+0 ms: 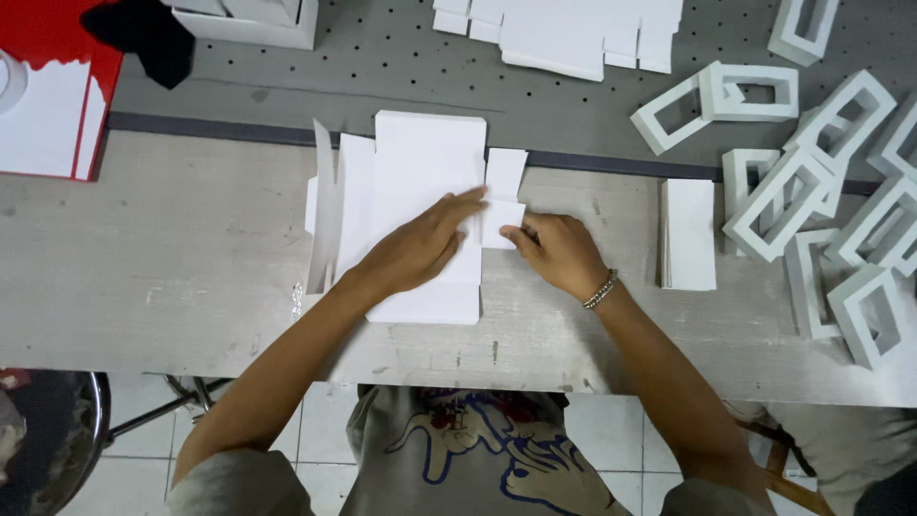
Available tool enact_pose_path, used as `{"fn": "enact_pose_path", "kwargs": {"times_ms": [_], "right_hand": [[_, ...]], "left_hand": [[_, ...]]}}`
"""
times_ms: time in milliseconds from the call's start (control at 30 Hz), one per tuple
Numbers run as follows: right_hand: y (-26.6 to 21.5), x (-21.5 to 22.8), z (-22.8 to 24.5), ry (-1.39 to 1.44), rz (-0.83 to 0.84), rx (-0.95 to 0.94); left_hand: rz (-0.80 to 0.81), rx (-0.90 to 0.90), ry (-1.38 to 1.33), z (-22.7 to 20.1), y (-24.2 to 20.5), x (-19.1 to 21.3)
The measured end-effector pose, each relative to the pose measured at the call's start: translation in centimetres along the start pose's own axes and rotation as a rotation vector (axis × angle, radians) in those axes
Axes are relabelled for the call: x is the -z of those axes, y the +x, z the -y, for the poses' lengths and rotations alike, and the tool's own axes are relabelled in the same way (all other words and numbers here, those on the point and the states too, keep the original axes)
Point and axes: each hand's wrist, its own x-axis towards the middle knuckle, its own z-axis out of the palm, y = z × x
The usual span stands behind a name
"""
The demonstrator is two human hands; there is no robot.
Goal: The person folds flat white cardboard pieces into rectangular boxes by hand. They fold the side flaps up, tuck the tabs into slots to secure the shape, and then place the finished boxes into a stack on the table.
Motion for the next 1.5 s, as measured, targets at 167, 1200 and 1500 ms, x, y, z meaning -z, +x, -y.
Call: {"fn": "enact_pose_path", "kwargs": {"times_ms": [167, 1200, 1500], "right_hand": [[0.1, -0.1, 1.0, -0.052, -0.088, -0.085], [-3.8, -0.7, 1.5, 0.103, -0.106, 0.401], [-3.6, -0.9, -0.9, 0.571, -0.354, 0.187]], "left_hand": [[-0.068, -0.183, 0.258, 2.3, -0.2, -2.2], [0.141, 0.026, 0.439, -3.5, -2.0, -3.3], [-0.665, 0.528, 0.095, -4.9, -11.9, 5.9]]}}
